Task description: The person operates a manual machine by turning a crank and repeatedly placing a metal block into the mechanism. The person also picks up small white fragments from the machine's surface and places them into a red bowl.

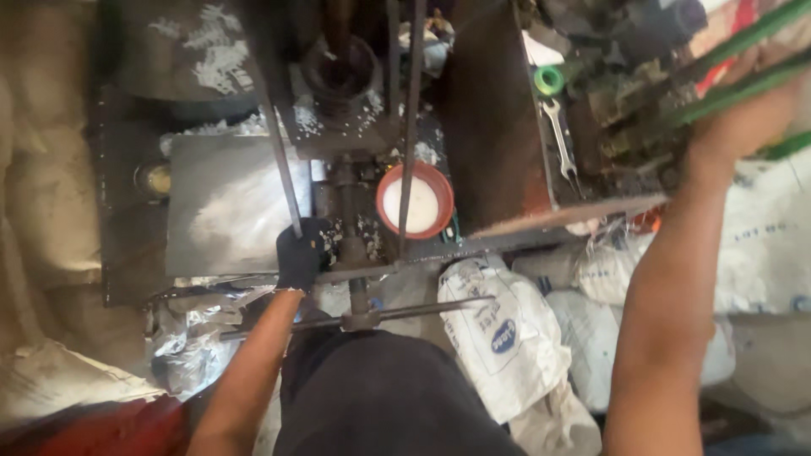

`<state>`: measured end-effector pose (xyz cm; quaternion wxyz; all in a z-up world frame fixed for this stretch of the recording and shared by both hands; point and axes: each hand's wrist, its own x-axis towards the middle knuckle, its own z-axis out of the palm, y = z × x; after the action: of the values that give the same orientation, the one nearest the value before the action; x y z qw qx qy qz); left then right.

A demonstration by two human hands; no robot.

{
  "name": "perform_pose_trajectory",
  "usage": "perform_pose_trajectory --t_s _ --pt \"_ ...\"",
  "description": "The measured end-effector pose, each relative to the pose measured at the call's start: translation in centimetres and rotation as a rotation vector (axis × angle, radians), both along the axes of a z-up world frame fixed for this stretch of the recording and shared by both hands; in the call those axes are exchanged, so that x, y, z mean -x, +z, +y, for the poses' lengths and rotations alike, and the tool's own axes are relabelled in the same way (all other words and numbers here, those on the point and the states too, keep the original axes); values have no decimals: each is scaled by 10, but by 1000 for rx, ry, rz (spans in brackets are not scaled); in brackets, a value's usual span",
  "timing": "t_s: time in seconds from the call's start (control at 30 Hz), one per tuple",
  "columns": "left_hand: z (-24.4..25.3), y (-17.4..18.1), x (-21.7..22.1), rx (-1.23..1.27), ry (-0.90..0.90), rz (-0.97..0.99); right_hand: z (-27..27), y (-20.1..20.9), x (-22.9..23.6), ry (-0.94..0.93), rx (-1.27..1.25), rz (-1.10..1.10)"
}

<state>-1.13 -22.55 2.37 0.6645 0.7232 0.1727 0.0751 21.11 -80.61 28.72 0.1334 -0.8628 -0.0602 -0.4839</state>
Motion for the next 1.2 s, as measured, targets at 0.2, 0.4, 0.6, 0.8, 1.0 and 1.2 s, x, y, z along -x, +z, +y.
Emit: perform_pose_trajectory --t_s 0.2,0.4,0.6,0.8,1.0,1.2 --pt "-3 11 -5 90 30 101 10 7 10 -7 195 -111" --pt "-4 16 -1 109 15 98 4 -1 5 -57 10 -32" --pt "-4 14 -4 50 34 136 -5 -7 4 51 43 -58" --pt "-2 12 -1 38 20 121 -5 -9 3 9 -9 -52" --pt "-1 2 -1 -36 0 4 -22 -20 -6 -113 88 -6" --pt "-2 0 -1 51 16 102 -55 -44 -23 -208 77 -43"
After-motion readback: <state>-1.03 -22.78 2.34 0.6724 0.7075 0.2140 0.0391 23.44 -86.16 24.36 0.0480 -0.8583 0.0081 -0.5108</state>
